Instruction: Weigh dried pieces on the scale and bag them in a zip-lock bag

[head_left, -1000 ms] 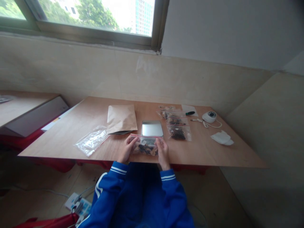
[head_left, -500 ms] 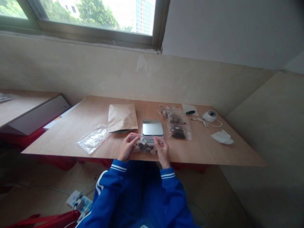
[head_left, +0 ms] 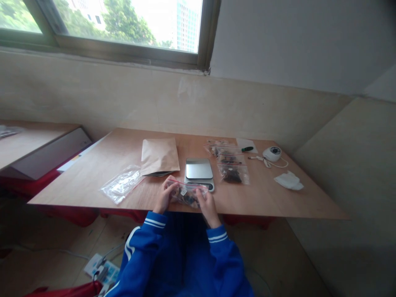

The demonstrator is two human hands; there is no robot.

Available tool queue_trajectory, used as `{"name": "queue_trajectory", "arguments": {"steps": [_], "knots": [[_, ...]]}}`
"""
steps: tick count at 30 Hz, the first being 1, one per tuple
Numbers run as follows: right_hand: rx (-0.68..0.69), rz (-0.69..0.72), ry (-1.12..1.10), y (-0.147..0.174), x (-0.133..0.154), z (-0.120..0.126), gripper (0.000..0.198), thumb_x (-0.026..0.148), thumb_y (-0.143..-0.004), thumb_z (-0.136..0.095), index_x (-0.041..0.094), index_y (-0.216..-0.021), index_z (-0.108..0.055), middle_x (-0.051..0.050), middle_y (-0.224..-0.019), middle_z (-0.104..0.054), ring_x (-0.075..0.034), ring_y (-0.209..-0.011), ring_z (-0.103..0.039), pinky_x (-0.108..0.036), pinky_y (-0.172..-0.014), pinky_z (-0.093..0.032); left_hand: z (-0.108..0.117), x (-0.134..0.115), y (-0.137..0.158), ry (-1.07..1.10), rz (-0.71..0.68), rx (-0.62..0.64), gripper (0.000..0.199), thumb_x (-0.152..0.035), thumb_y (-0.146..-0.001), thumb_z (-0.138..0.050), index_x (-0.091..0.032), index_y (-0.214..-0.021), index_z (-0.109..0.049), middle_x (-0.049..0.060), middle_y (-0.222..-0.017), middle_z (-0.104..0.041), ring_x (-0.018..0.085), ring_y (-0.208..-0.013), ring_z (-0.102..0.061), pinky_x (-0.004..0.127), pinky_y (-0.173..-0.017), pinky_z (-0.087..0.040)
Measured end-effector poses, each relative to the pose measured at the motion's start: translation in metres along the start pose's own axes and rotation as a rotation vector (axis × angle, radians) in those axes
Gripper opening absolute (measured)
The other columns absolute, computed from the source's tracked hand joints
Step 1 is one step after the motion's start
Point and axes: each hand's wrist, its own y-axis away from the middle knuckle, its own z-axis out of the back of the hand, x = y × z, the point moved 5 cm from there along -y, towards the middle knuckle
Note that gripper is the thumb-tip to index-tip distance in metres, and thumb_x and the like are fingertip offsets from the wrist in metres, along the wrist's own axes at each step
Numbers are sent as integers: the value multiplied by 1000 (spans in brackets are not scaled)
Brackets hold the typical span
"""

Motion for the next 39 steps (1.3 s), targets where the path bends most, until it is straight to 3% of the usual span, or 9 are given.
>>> {"name": "queue_trajectory", "arguments": {"steps": [5,12,15,18,24,30,39], "knots": [[22,-8,73,0,-2,1,34,47,-85,-57,17,-94,-71,-10,-92,-74,-25,-91,-68,-36,-83,-52,-5,-6,1,4,-6,19,17,-31,-72,-68,-19,-69,-57,-3,-61,-59,11,-56,-52,21,-55,-40],[108,11,27,-30,-1,8,33,49,-78,-62,18,-85,-72,-7,-87,-74,-24,-87,-68,-38,-84,-52,-6,-4,-5,-10,49,65,22,-37,-72,-70,-19,-79,-60,0,-70,-65,15,-67,-61,24,-62,-46],[132,52,56,-42,1,10,32,49,-78,-63,18,-84,-73,-7,-88,-74,-23,-88,-68,-37,-85,-52,-4,-5,-9,-30,72,56,26,-40,-71,-72,-19,-82,-60,1,-71,-66,15,-66,-62,22,-59,-45],[112,18,38,-47,-2,11,34,49,-75,-66,17,-84,-73,-8,-86,-74,-23,-84,-69,-36,-79,-54,-5,-7,-12,-59,97,74,29,-41,-71,-72,-19,-87,-63,1,-74,-67,15,-67,-62,22,-57,-44],[17,-47,-57,-40,-6,14,36,48,-71,-71,16,-88,-72,-8,-83,-75,-22,-76,-70,-33,-71,-56,-10,-7,-13,-131,58,133,27,-39,-73,-72,-17,-87,-70,4,-80,-69,18,-79,-63,26,-69,-47],[-1,-70,-93,-36,-8,16,36,46,-71,-73,15,-88,-73,-8,-81,-75,-22,-73,-71,-33,-67,-56,-8,-7,-8,-177,64,59,27,-40,-71,-73,-17,-84,-69,3,-73,-68,16,-67,-61,23,-56,-44],[14,-120,-103,-41,-3,12,38,46,-67,-76,13,-87,-73,-8,-78,-75,-21,-71,-70,-30,-65,-55,-6,-8,-10,-196,54,50,29,-40,-72,-73,-16,-87,-68,4,-78,-71,19,-75,-65,25,-67,-49]]}}
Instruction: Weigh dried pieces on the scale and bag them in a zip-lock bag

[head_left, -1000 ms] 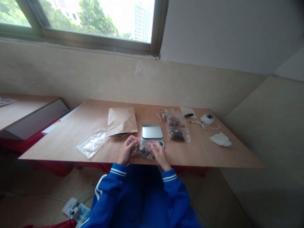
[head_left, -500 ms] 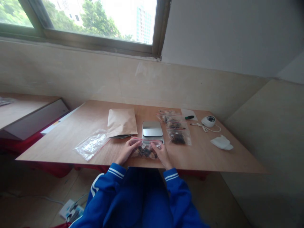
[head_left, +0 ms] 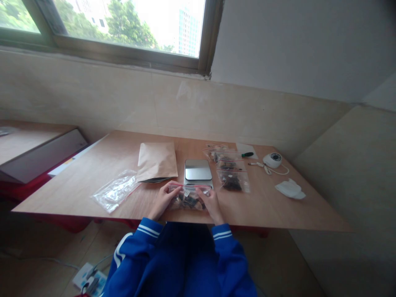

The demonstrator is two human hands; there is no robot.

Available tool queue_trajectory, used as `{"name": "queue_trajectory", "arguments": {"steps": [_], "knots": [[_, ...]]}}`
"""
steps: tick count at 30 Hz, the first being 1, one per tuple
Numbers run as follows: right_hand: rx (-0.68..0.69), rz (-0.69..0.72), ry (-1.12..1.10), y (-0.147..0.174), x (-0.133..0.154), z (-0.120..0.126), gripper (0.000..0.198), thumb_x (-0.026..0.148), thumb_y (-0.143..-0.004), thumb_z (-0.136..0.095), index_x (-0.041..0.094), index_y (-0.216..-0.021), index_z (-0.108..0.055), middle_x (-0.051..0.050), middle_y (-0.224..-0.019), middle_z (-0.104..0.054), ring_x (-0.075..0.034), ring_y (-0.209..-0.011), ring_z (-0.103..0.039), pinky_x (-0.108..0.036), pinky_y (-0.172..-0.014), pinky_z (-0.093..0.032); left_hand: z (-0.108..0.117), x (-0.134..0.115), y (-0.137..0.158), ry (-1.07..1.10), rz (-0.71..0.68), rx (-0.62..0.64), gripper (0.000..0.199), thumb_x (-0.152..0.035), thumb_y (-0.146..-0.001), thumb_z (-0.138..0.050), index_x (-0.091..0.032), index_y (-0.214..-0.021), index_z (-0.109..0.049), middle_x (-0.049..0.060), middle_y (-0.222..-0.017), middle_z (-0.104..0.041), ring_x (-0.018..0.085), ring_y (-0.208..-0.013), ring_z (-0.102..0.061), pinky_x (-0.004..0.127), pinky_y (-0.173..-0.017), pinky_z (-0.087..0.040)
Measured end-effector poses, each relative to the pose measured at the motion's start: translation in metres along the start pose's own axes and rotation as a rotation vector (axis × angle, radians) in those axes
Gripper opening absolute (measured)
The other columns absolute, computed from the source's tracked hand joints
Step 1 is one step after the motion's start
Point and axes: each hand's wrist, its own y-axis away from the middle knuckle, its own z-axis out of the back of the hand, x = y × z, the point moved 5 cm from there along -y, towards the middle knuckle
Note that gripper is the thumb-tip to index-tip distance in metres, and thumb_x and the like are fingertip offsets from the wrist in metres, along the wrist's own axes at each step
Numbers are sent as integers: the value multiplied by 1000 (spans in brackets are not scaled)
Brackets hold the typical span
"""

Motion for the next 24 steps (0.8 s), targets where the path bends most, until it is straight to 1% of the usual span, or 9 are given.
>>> {"name": "queue_trajectory", "arguments": {"steps": [4,8,13,15,18,21,24], "knots": [[-55,4,-20,-1,-1,-4,35,44,-67,-76,13,-84,-73,-9,-81,-75,-22,-76,-70,-31,-70,-55,2,4,0,-36,34,5,32,-43,-72,-72,-15,-88,-70,5,-81,-72,19,-75,-66,25,-65,-48],[-84,75,31,2,-3,-3,32,44,-72,-72,14,-83,-72,-9,-82,-75,-23,-79,-70,-32,-74,-54,2,6,0,-72,34,22,33,-44,-72,-71,-14,-86,-71,6,-79,-72,19,-71,-65,25,-63,-48],[-89,132,64,5,-4,0,28,41,-75,-70,15,-83,-70,-6,-80,-73,-21,-77,-69,-31,-74,-53,0,8,-2,-45,12,13,31,-42,-71,-73,-13,-84,-72,7,-81,-73,21,-77,-67,28,-70,-50],[-89,137,64,5,-5,0,25,41,-75,-70,16,-79,-67,-4,-75,-71,-19,-72,-67,-29,-70,-53,-1,9,-3,-40,13,4,31,-42,-71,-73,-13,-83,-71,7,-79,-73,21,-76,-67,28,-70,-50],[-53,111,12,6,-5,-1,24,40,-76,-70,17,-78,-63,-1,-71,-69,-17,-68,-67,-26,-65,-52,-3,9,-3,-36,10,6,31,-42,-70,-74,-14,-82,-69,6,-78,-73,20,-75,-67,28,-70,-50],[19,69,-46,6,-5,-3,26,41,-76,-70,18,-87,-66,-3,-80,-72,-18,-76,-69,-27,-71,-54,-3,6,-2,-21,17,18,31,-41,-71,-73,-15,-86,-69,5,-81,-73,20,-79,-67,29,-74,-50],[89,26,-68,4,-6,-4,34,42,-74,-71,18,-97,-69,-6,-90,-74,-20,-83,-70,-31,-76,-55,-5,2,-1,-59,14,56,32,-41,-69,-74,-14,-88,-70,6,-82,-74,22,-82,-67,30,-77,-50]]}}
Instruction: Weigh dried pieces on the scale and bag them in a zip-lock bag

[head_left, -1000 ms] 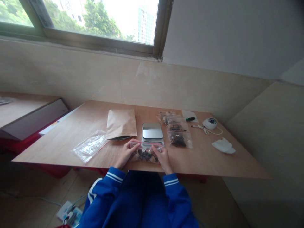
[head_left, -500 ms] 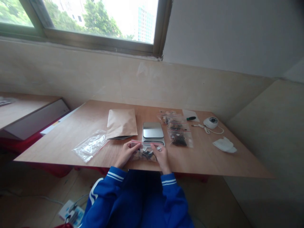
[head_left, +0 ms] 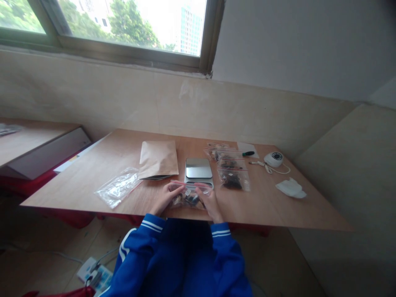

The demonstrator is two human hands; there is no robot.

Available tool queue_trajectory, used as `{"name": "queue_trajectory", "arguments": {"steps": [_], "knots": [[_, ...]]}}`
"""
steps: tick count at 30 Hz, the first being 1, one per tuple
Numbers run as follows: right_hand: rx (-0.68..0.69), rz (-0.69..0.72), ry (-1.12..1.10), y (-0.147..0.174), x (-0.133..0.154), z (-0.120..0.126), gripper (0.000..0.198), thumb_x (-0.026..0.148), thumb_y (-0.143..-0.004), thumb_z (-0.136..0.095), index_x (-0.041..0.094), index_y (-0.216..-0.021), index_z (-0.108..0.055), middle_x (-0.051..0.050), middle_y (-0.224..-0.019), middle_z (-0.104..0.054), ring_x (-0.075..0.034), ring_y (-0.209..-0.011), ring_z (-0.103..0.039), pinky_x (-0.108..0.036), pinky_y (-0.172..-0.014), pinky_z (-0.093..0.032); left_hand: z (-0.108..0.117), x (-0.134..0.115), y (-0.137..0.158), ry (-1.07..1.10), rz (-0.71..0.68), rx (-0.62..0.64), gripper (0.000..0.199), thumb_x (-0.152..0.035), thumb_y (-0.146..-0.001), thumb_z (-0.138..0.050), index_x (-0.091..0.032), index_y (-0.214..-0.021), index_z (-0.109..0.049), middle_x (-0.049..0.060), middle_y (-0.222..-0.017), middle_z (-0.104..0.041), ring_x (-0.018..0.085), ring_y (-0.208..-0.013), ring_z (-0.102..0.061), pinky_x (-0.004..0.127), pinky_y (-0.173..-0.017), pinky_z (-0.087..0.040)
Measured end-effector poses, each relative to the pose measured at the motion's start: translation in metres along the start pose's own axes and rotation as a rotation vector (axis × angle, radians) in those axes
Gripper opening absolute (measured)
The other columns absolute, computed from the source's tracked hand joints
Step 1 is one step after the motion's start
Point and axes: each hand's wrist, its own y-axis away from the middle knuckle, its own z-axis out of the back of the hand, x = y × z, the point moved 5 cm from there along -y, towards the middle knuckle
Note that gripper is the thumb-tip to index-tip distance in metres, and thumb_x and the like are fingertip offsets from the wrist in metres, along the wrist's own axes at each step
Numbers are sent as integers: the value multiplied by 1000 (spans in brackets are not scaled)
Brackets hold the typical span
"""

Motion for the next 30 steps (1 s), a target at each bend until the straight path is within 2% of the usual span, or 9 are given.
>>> {"name": "queue_trajectory", "arguments": {"steps": [5,17,25,30], "knots": [[6,8,10,-3,-3,0,28,40,-73,-73,17,-89,-73,-7,-88,-75,-21,-82,-70,-34,-79,-54,-4,-8,1,-76,-51,1,28,-38,-69,-74,-14,-83,-72,6,-79,-71,21,-80,-65,29,-74,-49],[-12,116,84,1,5,-1,18,37,-75,-71,20,-74,-66,0,-74,-68,-16,-71,-65,-26,-68,-51,-5,-7,0,-162,-161,17,20,-36,-73,-70,-17,-78,-72,6,-88,-70,21,-87,-64,31,-82,-49],[127,4,-5,4,16,-9,24,40,-73,-71,20,-87,-70,-2,-82,-73,-18,-76,-68,-30,-75,-53,-9,-11,3,-144,-155,66,28,-42,-74,-69,-16,-85,-71,6,-85,-70,22,-86,-64,32,-81,-50],[108,40,44,5,19,-13,27,43,-72,-71,19,-83,-72,-4,-85,-75,-22,-80,-69,-34,-78,-54,-10,-13,5,-98,-146,91,29,-42,-73,-70,-16,-87,-71,6,-87,-72,22,-86,-65,32,-81,-50]]}}
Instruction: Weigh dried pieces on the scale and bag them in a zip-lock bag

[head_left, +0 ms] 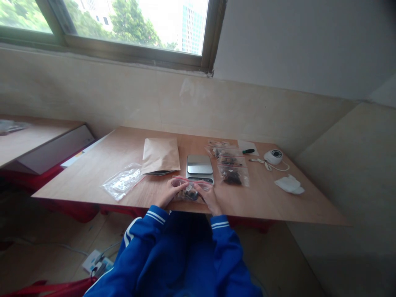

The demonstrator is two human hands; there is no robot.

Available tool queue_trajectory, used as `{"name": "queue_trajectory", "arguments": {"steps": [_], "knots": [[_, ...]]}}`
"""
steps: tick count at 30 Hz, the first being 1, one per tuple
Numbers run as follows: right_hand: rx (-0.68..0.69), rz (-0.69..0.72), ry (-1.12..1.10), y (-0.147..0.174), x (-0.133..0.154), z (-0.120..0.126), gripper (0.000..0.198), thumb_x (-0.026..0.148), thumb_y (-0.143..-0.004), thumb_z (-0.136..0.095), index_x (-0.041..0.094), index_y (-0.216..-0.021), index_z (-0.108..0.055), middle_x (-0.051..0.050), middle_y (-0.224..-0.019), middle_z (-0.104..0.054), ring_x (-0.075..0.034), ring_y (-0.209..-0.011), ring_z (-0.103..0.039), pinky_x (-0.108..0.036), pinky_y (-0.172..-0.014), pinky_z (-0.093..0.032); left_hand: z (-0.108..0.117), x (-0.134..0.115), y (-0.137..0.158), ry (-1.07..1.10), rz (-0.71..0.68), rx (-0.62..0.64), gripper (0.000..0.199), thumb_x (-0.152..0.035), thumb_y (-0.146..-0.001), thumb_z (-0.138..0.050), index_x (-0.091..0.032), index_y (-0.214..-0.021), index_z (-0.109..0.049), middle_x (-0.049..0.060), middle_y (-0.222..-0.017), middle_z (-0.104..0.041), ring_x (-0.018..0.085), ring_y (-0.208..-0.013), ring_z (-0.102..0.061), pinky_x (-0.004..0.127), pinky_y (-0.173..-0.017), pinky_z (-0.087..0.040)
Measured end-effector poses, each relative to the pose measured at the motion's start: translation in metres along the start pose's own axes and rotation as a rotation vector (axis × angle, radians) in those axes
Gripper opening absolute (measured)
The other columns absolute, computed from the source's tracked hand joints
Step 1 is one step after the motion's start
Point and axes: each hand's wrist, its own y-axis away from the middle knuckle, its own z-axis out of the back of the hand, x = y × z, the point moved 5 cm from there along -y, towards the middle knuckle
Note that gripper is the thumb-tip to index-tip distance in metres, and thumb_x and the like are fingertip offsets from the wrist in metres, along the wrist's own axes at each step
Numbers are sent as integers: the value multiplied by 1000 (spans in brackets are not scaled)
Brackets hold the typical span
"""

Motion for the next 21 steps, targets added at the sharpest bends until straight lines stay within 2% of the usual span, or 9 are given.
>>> {"name": "queue_trajectory", "arguments": {"steps": [6,15,21], "knots": [[-10,40,40,-4,-7,-7,25,42,-70,-73,19,-79,-73,-4,-76,-74,-20,-72,-69,-33,-73,-55,3,1,1,-24,42,-44,29,-43,-70,-72,-16,-81,-72,5,-78,-71,21,-78,-64,30,-75,-50],[-104,162,110,1,-4,-4,19,38,-74,-71,20,-76,-71,-2,-76,-68,-17,-72,-65,-28,-69,-52,0,-2,1,-18,-8,-20,28,-42,-71,-71,-15,-78,-71,5,-77,-70,20,-77,-63,29,-73,-49],[-146,205,185,2,-3,-2,22,40,-75,-69,20,-66,-63,1,-66,-62,-15,-65,-60,-27,-64,-51,0,8,2,4,79,-58,31,-43,-67,-75,-14,-79,-73,7,-76,-73,22,-74,-66,30,-68,-51]]}}
